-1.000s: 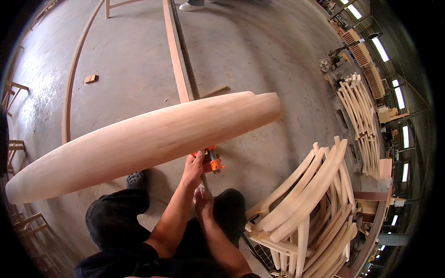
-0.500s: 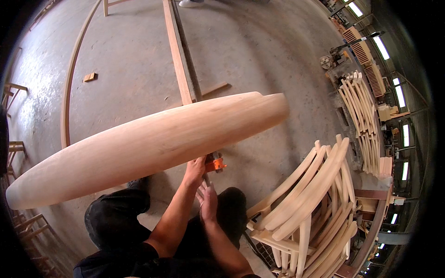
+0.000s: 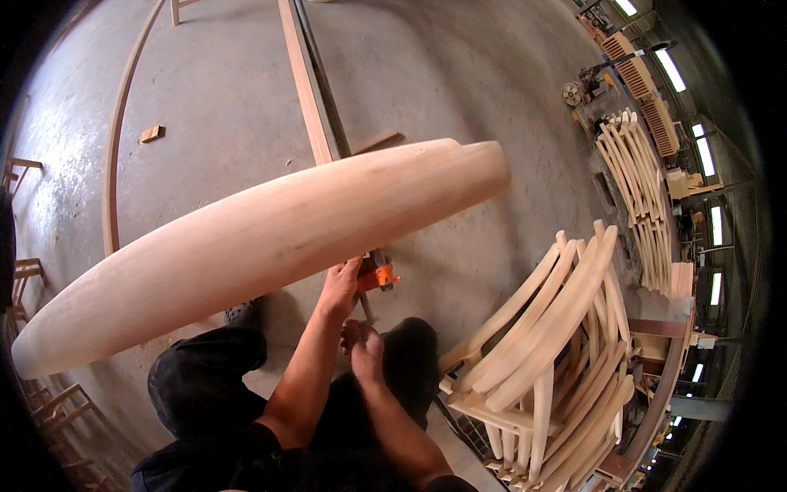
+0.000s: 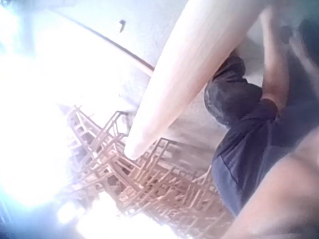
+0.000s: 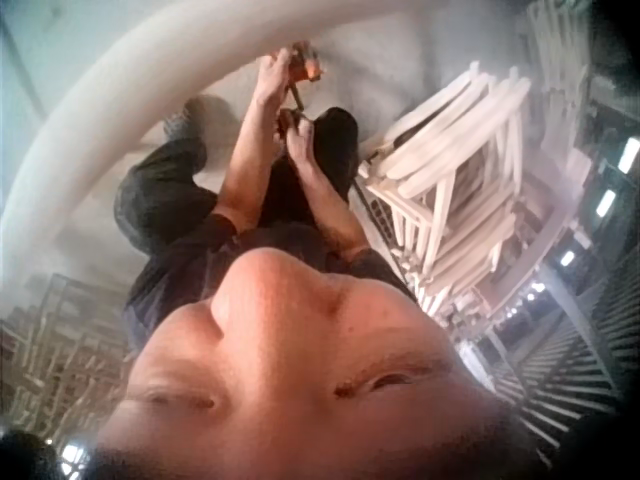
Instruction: The person assembles a wooden chair frame by inserting a curved wooden piece into the frame and securing it with a hammer. They then use a clamp to hold the piece in place while tightening it with a screwdriver.
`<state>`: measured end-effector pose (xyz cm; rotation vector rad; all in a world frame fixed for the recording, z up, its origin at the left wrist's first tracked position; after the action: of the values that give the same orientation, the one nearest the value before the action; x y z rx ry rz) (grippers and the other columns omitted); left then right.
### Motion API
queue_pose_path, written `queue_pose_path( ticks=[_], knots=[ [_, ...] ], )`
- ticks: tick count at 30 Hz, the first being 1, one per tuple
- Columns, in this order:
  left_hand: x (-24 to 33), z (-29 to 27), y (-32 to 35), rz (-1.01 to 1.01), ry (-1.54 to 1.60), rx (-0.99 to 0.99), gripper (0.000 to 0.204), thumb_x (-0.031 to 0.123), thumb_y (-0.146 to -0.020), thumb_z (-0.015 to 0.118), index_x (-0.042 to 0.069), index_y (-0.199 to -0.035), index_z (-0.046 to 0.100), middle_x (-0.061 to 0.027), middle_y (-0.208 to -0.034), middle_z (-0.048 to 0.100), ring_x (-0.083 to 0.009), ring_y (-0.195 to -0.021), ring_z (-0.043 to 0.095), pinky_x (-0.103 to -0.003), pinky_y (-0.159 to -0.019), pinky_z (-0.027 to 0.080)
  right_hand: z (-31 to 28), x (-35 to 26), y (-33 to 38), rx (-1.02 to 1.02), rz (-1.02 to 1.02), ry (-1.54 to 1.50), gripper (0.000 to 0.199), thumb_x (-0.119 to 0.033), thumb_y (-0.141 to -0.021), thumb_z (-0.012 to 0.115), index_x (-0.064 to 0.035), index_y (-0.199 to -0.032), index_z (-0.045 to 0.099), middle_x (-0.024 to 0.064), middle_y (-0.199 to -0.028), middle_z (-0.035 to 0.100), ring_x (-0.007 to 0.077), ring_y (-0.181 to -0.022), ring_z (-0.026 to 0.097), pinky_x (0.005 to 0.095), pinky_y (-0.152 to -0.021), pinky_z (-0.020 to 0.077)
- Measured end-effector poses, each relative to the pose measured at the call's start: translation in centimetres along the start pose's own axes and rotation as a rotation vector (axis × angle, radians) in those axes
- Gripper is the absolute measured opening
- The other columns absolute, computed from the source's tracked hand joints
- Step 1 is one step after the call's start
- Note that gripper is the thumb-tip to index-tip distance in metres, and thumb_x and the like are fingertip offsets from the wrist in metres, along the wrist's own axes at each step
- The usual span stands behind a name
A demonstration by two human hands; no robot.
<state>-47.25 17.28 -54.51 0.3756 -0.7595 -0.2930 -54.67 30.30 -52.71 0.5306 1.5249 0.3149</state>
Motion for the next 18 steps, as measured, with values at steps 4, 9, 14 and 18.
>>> queue_pose_path(
  ticks=[4, 9, 14, 18],
  knots=[
    [-0.1, -3.1, -0.8, -0.049, 0.167, -0.245, 0.046, 0.032, -0.108, 0.045, -0.001, -0.140, 0.046, -0.0159, -0.138, 0.056, -0.0340, -0.115, 0.065, -0.050, -0.096, 0.056, -0.4, -2.9, 2.0, -0.071, 0.266, -0.495, 0.024, -0.028, -0.105, 0.056, -0.0080, -0.091, 0.059, -0.0012, -0.080, 0.055, 0.0099, -0.063, 0.048, 0.0239, -0.054, 0.0369],
    [0.8, -2.7, -0.5, -0.050, 0.156, -0.294, 0.051, 0.034, -0.108, 0.044, -0.002, -0.145, 0.040, -0.0167, -0.145, 0.051, -0.0368, -0.119, 0.063, -0.053, -0.101, 0.054, -0.8, -5.8, 3.2, -0.054, 0.192, -0.826, 0.037, -0.040, -0.103, 0.057, -0.0053, -0.111, 0.066, 0.0033, -0.089, 0.065, 0.0138, -0.071, 0.057, 0.0252, -0.060, 0.0424],
    [1.6, -2.1, 0.1, -0.095, 0.125, -0.220, 0.053, 0.037, -0.108, 0.045, -0.001, -0.144, 0.042, -0.0151, -0.142, 0.055, -0.0325, -0.116, 0.064, -0.052, -0.098, 0.055, -3.0, -4.1, 0.0, 0.209, -0.075, -0.015, 0.038, -0.038, -0.101, 0.062, -0.0062, -0.080, 0.058, 0.0005, -0.068, 0.056, 0.0099, -0.054, 0.047, 0.0257, -0.049, 0.0366],
    [1.2, -1.6, 0.2, -0.016, 0.134, -0.193, 0.050, 0.037, -0.108, 0.044, -0.001, -0.141, 0.047, -0.0153, -0.139, 0.057, -0.0298, -0.115, 0.065, -0.049, -0.097, 0.056, -4.2, -1.5, -5.6, 0.423, 0.084, -0.284, 0.029, -0.032, -0.098, 0.068, -0.0092, -0.083, 0.057, -0.0002, -0.069, 0.054, 0.0115, -0.056, 0.051, 0.0277, -0.049, 0.0400]
  ],
)
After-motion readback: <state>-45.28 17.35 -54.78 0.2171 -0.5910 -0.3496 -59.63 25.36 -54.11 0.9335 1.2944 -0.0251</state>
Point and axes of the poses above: each hand's wrist, its own y-axis away from the middle knuckle, its own z-axis out of the palm, x = y × z, the point moved 1 cm from there along -y, towards the middle knuckle
